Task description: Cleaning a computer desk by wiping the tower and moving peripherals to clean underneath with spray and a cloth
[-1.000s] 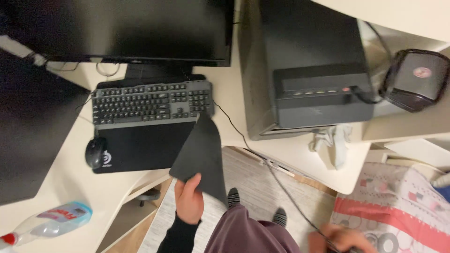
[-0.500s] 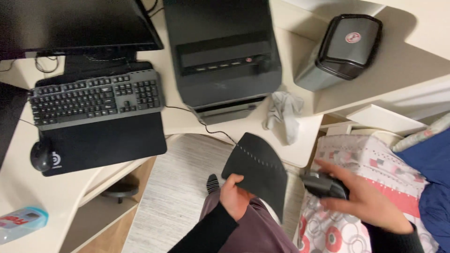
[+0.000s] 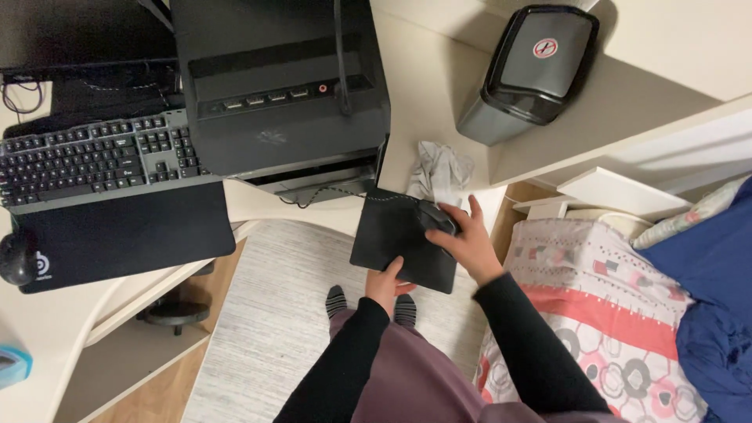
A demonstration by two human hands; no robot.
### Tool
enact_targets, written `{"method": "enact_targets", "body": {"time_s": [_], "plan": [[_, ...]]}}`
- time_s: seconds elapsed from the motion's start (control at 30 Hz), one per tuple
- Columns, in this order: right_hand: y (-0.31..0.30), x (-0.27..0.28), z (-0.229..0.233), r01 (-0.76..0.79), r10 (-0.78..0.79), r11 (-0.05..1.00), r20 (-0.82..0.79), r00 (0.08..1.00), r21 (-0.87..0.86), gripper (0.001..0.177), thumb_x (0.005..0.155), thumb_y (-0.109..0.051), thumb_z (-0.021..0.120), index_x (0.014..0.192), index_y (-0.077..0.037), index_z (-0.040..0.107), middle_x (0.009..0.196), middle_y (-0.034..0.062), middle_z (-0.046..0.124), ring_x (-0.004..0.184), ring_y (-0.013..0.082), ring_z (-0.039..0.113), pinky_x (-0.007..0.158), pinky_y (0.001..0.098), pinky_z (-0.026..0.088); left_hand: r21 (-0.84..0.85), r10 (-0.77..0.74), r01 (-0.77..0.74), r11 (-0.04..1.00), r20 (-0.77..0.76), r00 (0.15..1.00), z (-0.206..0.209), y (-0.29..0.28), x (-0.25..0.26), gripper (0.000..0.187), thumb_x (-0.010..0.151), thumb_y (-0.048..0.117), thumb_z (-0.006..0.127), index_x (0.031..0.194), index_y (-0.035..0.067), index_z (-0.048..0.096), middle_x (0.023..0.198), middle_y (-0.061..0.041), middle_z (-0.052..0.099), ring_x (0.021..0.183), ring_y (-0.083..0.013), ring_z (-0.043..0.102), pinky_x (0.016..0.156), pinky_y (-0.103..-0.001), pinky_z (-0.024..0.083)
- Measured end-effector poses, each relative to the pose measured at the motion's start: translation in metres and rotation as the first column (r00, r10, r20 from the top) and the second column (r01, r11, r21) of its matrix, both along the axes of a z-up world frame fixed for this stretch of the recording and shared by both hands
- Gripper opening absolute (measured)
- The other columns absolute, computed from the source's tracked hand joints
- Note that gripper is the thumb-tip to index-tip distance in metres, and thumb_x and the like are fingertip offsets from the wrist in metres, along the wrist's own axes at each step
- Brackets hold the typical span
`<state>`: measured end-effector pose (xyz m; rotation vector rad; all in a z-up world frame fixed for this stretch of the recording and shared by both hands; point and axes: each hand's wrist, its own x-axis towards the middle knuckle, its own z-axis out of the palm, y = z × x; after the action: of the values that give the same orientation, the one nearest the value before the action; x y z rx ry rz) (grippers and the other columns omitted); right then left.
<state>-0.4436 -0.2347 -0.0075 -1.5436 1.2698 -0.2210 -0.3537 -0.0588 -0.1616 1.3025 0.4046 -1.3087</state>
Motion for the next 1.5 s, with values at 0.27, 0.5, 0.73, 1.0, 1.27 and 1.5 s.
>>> {"method": "enact_targets", "body": {"time_s": [0.27, 0.5, 0.73, 1.0, 1.27, 1.5], "plan": [[-0.110, 0.085, -0.043, -0.073, 0.071, 0.994, -0.026, 0.997, -0.076, 0.096, 0.067, -0.057, 0.089, 0.149, -0.018, 0.057, 0.156, 0.0254, 0.042, 0.144, 0.0451, 0.042, 0.123, 0.0508, 0.034, 0.016, 0.005, -0.003, 1.000, -0.098, 0.995, -0.055, -0.068, -0.019, 0.032, 0.096, 0.029, 0.075, 0.119, 0.007, 0.069, 0.102, -0.019, 0.078, 0.082, -0.0399, 0.077, 0.071, -0.047, 0.067], [-0.106, 0.080, -0.029, -0.136, 0.135, 0.927, -0.027, 0.991, -0.349, 0.085, 0.084, -0.047, 0.078, 0.159, -0.022, 0.045, 0.162, 0.0260, 0.015, 0.142, 0.0511, 0.040, 0.115, 0.0594, 0.042, -0.111, -0.070, 0.064, 0.992, -0.053, 0.996, -0.038, -0.124, 0.000, 0.040, 0.096, 0.032, 0.077, 0.108, -0.004, 0.066, 0.094, -0.029, 0.074, 0.081, -0.0386, 0.077, 0.069, -0.046, 0.068], [-0.055, 0.030, -0.128, -0.253, -0.050, 0.383, -0.293, 0.955, -0.889, 0.075, 0.083, -0.035, 0.084, 0.147, -0.008, 0.054, 0.121, 0.0256, 0.053, 0.108, 0.0468, 0.060, 0.084, 0.0558, 0.055, 0.086, -0.131, 0.121, 0.989, 0.119, 0.984, 0.015, -0.040, 0.065, 0.029, 0.093, 0.031, 0.073, 0.104, 0.004, 0.071, 0.090, -0.019, 0.076, 0.076, -0.0302, 0.078, 0.067, -0.044, 0.067], [-0.020, 0.086, -0.106, -0.343, 0.175, 0.412, -0.297, 0.939, -0.844, 0.060, 0.088, -0.045, 0.076, 0.143, -0.023, 0.064, 0.106, 0.0165, 0.067, 0.094, 0.0377, 0.066, 0.074, 0.0474, 0.053, 0.070, 0.232, -0.261, 0.963, 0.281, 0.931, 0.030, -0.009, 0.188, 0.041, 0.099, 0.045, 0.066, 0.108, 0.005, 0.066, 0.084, -0.018, 0.074, 0.062, -0.0280, 0.074, 0.049, -0.032, 0.062], [-0.004, 0.104, -0.154, -0.727, 0.339, 0.349, -0.644, 0.686, -0.591, 0.028, 0.097, -0.045, 0.068, 0.113, -0.022, 0.074, 0.094, 0.0027, 0.074, 0.081, 0.0230, 0.074, 0.070, 0.0317, 0.060, 0.039, 0.080, -0.100, 0.994, 0.352, 0.933, 0.004, -0.001, 0.213, 0.028, 0.099, 0.021, 0.070, 0.117, 0.000, 0.064, 0.096, -0.022, 0.076, 0.071, -0.0290, 0.078, 0.051, -0.031, 0.064], [-0.037, 0.135, -0.143, -0.640, 0.317, 0.685, -0.648, 0.693, -0.349, 0.048, 0.095, -0.056, 0.066, 0.093, -0.008, 0.072, 0.080, 0.0130, 0.074, 0.078, 0.0332, 0.076, 0.062, 0.0451, 0.061, 0.357, -0.350, 0.195, 0.914, 0.448, 0.823, 0.008, -0.012, 0.254, 0.034, 0.090, 0.020, 0.075, 0.110, -0.005, 0.067, 0.072, -0.019, 0.073, 0.052, -0.0266, 0.073, 0.036, -0.034, 0.063]]}}
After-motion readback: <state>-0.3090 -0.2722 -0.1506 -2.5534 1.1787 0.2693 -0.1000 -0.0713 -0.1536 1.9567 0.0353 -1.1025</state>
